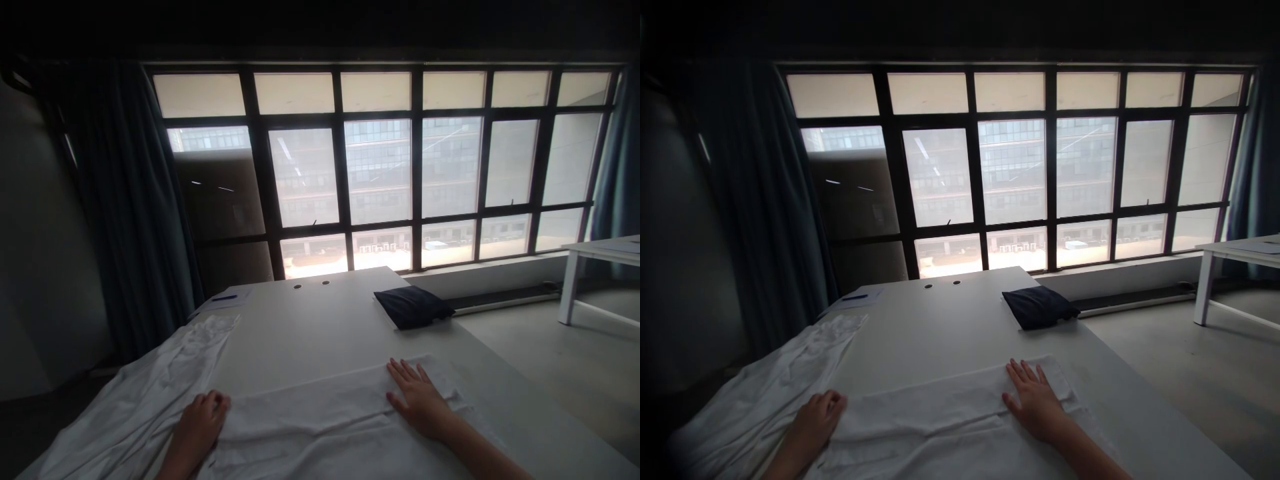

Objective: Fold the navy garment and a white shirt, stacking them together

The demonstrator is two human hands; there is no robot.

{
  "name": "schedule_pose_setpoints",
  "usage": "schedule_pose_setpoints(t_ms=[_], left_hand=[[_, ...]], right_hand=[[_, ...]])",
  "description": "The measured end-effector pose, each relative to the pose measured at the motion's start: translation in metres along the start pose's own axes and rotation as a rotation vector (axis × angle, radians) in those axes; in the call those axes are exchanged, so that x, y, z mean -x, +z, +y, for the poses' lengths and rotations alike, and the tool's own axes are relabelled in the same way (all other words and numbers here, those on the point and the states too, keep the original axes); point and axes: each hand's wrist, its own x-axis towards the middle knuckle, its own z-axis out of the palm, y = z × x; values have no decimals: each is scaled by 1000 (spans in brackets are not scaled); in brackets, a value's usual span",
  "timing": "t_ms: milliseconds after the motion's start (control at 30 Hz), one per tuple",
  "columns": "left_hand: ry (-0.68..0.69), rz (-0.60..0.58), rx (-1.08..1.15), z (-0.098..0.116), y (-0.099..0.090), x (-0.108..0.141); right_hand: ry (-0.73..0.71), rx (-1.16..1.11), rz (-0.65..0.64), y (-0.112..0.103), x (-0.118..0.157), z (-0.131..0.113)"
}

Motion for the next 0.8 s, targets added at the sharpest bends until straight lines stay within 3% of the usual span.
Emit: schedule_pose_setpoints(t_ms=[167, 800], left_hand=[[-129, 28, 21, -4, 0, 3], [-170, 44, 34, 8, -7, 5]], right_hand=[[14, 9, -1, -1, 0, -1], [18, 23, -2, -2, 1, -2]])
